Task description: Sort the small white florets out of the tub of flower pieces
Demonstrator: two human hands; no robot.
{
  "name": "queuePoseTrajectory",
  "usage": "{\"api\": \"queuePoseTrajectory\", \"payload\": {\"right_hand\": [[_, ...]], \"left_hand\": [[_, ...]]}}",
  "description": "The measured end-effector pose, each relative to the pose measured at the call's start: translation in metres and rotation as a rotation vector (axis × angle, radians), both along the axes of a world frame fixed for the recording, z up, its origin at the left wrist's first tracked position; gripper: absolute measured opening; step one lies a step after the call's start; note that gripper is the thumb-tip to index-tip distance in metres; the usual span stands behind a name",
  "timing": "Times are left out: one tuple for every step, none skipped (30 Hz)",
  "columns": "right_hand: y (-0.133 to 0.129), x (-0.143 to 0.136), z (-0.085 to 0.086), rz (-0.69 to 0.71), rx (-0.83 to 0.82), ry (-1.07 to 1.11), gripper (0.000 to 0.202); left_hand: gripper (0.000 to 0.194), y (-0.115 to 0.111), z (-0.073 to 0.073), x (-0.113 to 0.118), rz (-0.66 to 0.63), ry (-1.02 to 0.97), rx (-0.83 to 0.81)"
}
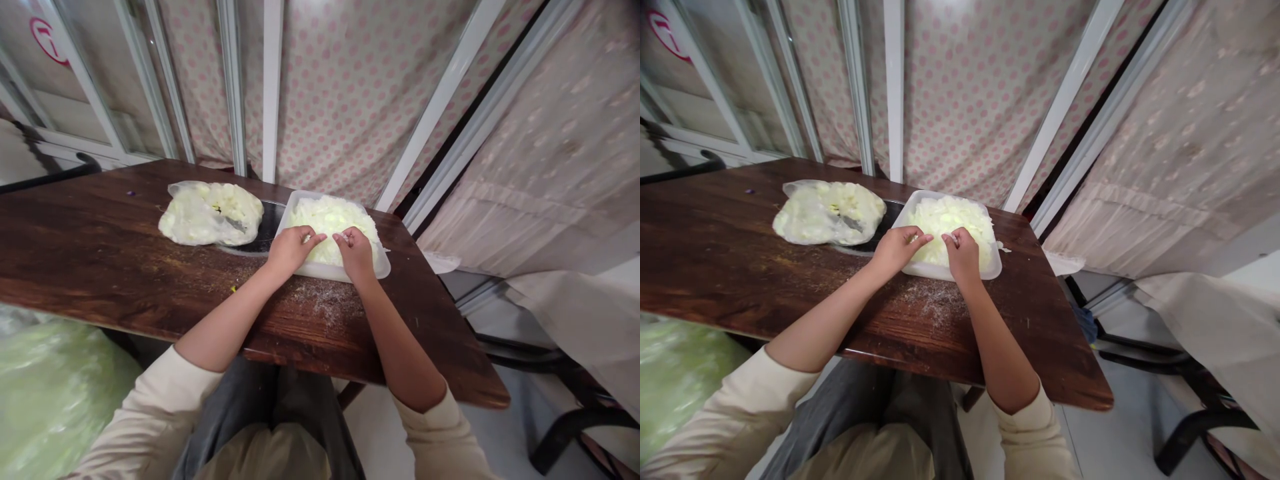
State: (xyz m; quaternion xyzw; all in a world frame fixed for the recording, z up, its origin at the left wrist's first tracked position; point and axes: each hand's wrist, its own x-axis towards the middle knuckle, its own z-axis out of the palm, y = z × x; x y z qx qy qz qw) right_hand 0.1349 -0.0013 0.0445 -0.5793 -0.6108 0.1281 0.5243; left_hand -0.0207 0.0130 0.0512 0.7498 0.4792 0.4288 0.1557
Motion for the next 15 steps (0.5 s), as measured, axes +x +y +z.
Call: {"api": "queuePoseTrajectory", "payload": {"right_hand": [[0.0000,-0.0007,-0.0009,-0.006,0.003,-0.018,0.015],[0.0001,-0.0014,-0.0018,-0.006,0.009,-0.041,0.013],[0.0001,-0.0023,-0.0026,0.002,0.022,-0.071,0.016],[0.0000,-0.0031,-0.0031,0.018,0.043,-0.112,0.022],[-0.0002,-0.0040,-0.0033,0.037,0.074,-0.160,0.027],[-0.0007,-0.0048,-0.0030,0.060,0.110,-0.209,0.030],[-0.0013,-0.0054,-0.0024,0.089,0.144,-0.253,0.031],[-0.0022,-0.0060,-0.0014,0.127,0.168,-0.288,0.030],[-0.0033,-0.0064,-0.0003,0.171,0.180,-0.313,0.029],[-0.0045,-0.0068,0.0009,0.214,0.182,-0.331,0.028],[-0.0057,-0.0072,0.0020,0.248,0.177,-0.346,0.026],[-0.0068,-0.0076,0.0028,0.274,0.171,-0.362,0.025],[-0.0078,-0.0080,0.0034,0.290,0.164,-0.374,0.023],[-0.0086,-0.0084,0.0036,0.295,0.159,-0.381,0.022],[-0.0091,-0.0087,0.0036,0.297,0.154,-0.382,0.020]], "left_hand": [[0.037,-0.0002,0.0004,-0.0003,-0.014,-0.006,-0.001],[0.037,-0.0002,0.0008,-0.0006,-0.032,-0.014,-0.002],[0.036,-0.0001,0.0010,-0.0008,-0.056,-0.026,-0.001],[0.036,0.0004,0.0010,-0.0008,-0.085,-0.042,0.001],[0.036,0.0010,0.0008,-0.0009,-0.115,-0.059,0.004],[0.037,0.0019,0.0005,-0.0008,-0.142,-0.077,0.007],[0.038,0.0029,0.0000,-0.0008,-0.161,-0.094,0.010],[0.038,0.0039,-0.0007,-0.0008,-0.173,-0.106,0.016],[0.038,0.0049,-0.0014,-0.0007,-0.176,-0.114,0.026],[0.038,0.0057,-0.0020,-0.0007,-0.173,-0.117,0.038],[0.037,0.0063,-0.0026,-0.0007,-0.168,-0.118,0.051],[0.036,0.0067,-0.0031,-0.0007,-0.167,-0.117,0.063],[0.035,0.0068,-0.0035,-0.0006,-0.171,-0.113,0.069],[0.035,0.0066,-0.0037,-0.0005,-0.182,-0.108,0.070],[0.034,0.0062,-0.0038,-0.0003,-0.195,-0.102,0.068]]}}
